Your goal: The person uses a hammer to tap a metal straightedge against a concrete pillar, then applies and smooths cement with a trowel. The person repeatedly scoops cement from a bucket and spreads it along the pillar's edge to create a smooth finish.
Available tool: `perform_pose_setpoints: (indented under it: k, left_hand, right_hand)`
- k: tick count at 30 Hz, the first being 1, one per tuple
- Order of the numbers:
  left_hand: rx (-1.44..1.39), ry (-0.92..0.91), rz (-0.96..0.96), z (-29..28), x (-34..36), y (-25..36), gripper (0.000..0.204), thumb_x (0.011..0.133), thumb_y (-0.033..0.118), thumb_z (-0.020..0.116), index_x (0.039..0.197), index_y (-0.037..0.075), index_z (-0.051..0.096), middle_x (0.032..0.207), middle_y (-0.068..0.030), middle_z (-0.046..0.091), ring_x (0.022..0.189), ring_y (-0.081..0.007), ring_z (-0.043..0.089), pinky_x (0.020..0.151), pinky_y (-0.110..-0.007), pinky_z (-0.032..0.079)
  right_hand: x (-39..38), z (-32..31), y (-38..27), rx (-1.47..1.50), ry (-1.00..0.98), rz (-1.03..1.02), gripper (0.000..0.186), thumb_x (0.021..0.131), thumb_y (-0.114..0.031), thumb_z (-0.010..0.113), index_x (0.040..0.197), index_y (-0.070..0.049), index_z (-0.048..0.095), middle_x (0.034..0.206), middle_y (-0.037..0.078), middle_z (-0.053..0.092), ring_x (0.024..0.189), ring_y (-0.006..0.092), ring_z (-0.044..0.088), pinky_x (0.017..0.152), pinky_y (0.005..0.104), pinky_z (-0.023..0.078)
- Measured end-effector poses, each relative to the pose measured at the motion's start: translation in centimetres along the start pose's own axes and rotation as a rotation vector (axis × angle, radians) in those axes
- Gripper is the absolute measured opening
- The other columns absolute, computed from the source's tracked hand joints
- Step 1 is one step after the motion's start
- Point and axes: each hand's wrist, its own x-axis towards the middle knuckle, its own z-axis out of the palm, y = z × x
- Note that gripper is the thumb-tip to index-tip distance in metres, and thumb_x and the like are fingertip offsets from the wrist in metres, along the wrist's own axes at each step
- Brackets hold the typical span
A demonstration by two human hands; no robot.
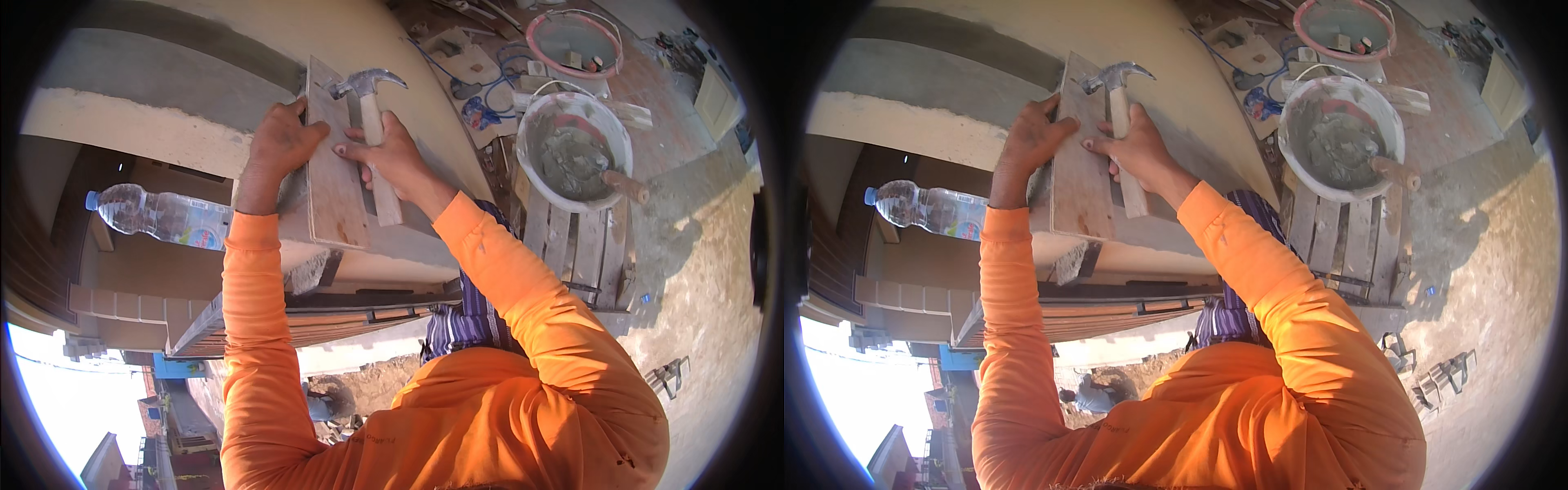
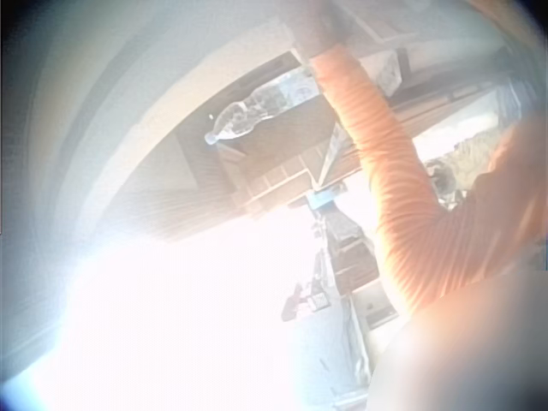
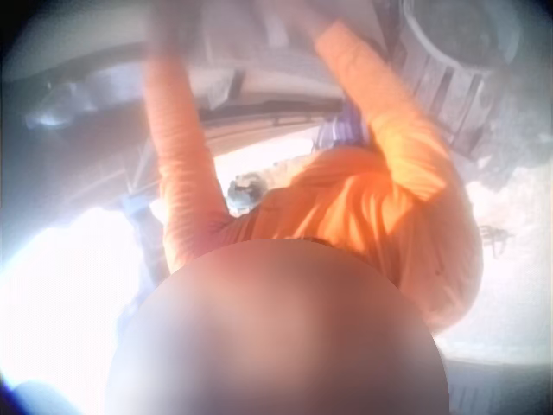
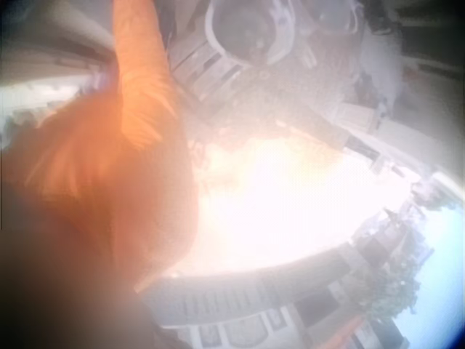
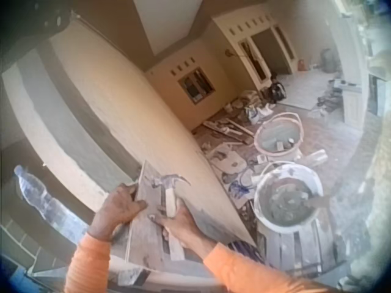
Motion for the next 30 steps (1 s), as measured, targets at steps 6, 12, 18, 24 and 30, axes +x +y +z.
perform_pose_setpoints:
  k: [6,12,18,24,30]
  left_hand:
    - [-0.062,0.026,-0.074,0.3,0.2,0.3,0.075,0.081,0.034,0.075,0.145,-0.004,0.071,0.117,-0.0341,0.075,0.108,-0.0431,0.077,0.100,-0.045,0.058]
    - [-0.065,0.054,-0.081,0.5,0.3,0.8,0.072,0.080,0.032,0.073,0.144,-0.001,0.072,0.114,-0.0305,0.078,0.107,-0.0418,0.078,0.099,-0.045,0.058]
    - [-0.040,0.025,-0.151,0.1,0.0,1.4,0.063,0.082,0.036,0.072,0.135,0.002,0.077,0.116,-0.0301,0.078,0.112,-0.0450,0.076,0.099,-0.048,0.059]
    - [-0.022,0.095,-0.104,0.4,-0.1,1.1,0.060,0.082,0.037,0.072,0.131,0.003,0.079,0.120,-0.0299,0.076,0.117,-0.0467,0.074,0.099,-0.050,0.059]
    - [-0.063,0.048,-0.117,0.3,0.1,1.2,0.069,0.077,0.034,0.073,0.136,-0.001,0.076,0.115,-0.0325,0.075,0.109,-0.0431,0.076,0.097,-0.047,0.057]
  right_hand:
    - [0.4,-1.3,-0.9,-0.008,0.107,-0.066,0.030,0.118,-0.035,0.057,0.114,-0.006,0.049,0.083,0.007,0.060,0.050,0.0160,0.059,0.043,0.0373,0.051]
    - [2.5,-0.5,-0.6,-0.005,0.292,-0.326,0.028,0.118,-0.031,0.056,0.109,-0.006,0.048,0.075,0.006,0.058,0.049,0.0156,0.058,0.044,0.0349,0.050]
    - [3.1,-0.4,-0.3,-0.246,0.154,-0.180,0.030,0.118,-0.030,0.056,0.105,-0.005,0.046,0.074,0.006,0.057,0.049,0.0160,0.057,0.044,0.0353,0.048]
    - [2.9,-1.1,-0.2,-0.033,0.328,-0.446,0.030,0.117,-0.031,0.058,0.108,-0.004,0.047,0.075,0.006,0.057,0.049,0.0166,0.058,0.046,0.0362,0.050]
    - [3.4,-1.4,-0.3,-0.232,0.092,-0.220,0.028,0.118,-0.028,0.056,0.106,-0.005,0.046,0.073,0.006,0.057,0.048,0.0156,0.058,0.044,0.0348,0.049]
